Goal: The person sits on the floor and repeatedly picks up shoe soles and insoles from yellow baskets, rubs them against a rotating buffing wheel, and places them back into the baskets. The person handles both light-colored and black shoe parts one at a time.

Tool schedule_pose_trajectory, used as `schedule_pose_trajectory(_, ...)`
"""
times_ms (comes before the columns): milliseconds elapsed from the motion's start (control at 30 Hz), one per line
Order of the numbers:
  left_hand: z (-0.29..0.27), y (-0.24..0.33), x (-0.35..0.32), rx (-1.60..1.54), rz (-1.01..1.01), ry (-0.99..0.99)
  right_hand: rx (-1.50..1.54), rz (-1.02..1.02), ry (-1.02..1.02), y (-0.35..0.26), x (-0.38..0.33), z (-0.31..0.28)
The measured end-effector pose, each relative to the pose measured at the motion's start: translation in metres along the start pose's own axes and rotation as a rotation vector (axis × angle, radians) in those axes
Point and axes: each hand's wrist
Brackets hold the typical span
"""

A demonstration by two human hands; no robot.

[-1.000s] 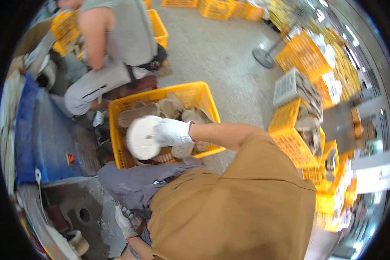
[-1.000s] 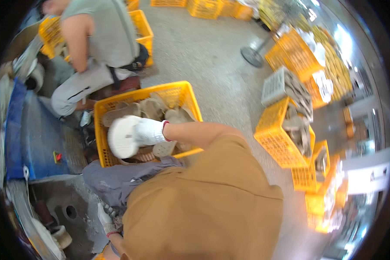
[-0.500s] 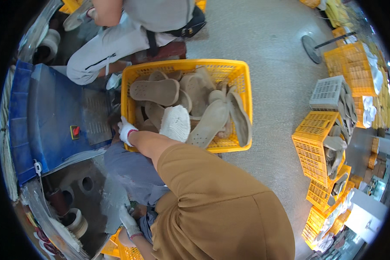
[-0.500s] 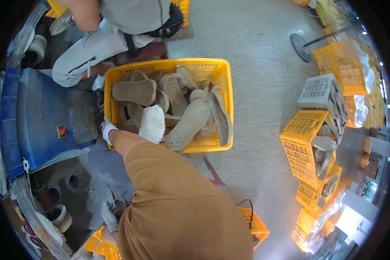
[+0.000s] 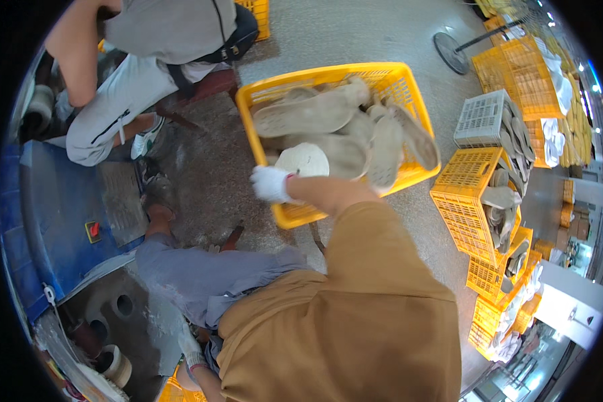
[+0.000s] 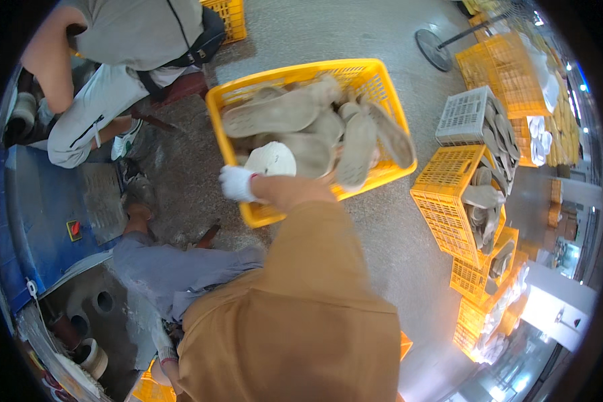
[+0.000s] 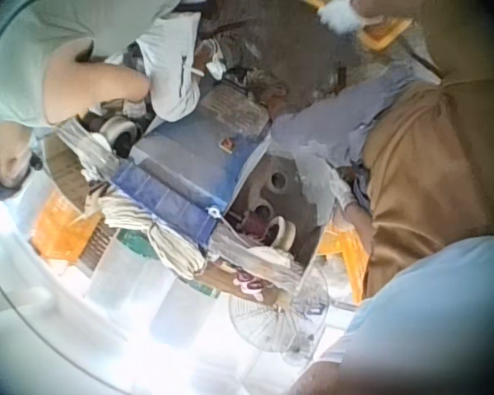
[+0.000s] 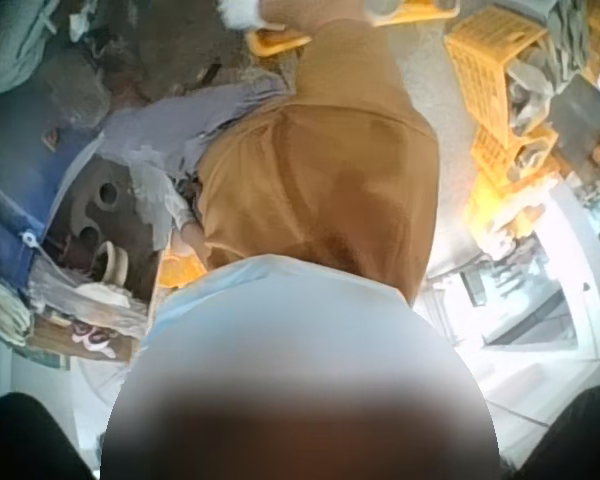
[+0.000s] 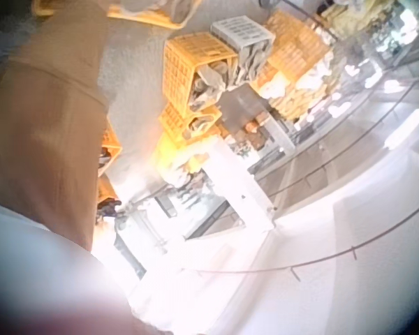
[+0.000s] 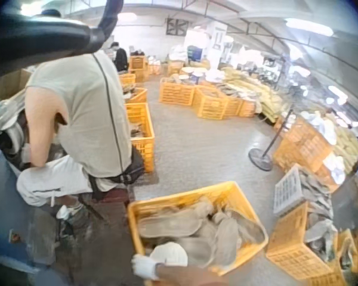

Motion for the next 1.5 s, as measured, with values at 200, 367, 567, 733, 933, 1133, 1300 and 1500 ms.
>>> schedule_pose_trajectory(200,0.003,-0.004,0.016,-0.004,0.015,-0.004,-0.349,0.246,-0.687,0.084,-0.299,0.004)
schedule_pose_trajectory(367,0.003,0.031,-0.010,0.110,0.124,-0.070,0.175,0.506,-1.409,-0.006,-0.408,0.013)
schedule_pose_trajectory(567,-0.019,0.052,-0.111,0.073,0.310,0.482,0.704,0.362,-1.005,-0.081,-0.231,0.016)
schedule_pose_trajectory(733,-0.020,-0.050,-0.314,-0.130,0.064,1.334,0.293,0.240,-0.435,-0.086,-0.009,-0.136)
schedule_pose_trajectory(933,0.078,-0.106,-0.509,0.666,-1.330,1.648,1.059,-0.553,0.037,-0.325,0.120,-0.333)
schedule_pose_trajectory(1133,0.149,-0.167,-0.483,-0.872,-0.667,2.204,1.250,-0.453,-0.918,-0.618,0.118,-0.233)
schedule_pose_trajectory(1300,0.106,-0.201,-0.505,-1.080,-0.597,2.150,1.323,0.518,-0.942,-0.678,0.182,-0.121)
schedule_pose_trajectory(1500,0.035,-0.088,-0.543,-0.609,-0.651,1.947,1.607,0.326,-0.991,-0.678,0.179,-0.106)
Point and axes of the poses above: each hand's wrist, its own x-axis towards the middle knuckle, its own z-axis out of the palm, y = z × x, and after that the axes turned 4 degrees about z, right-handed
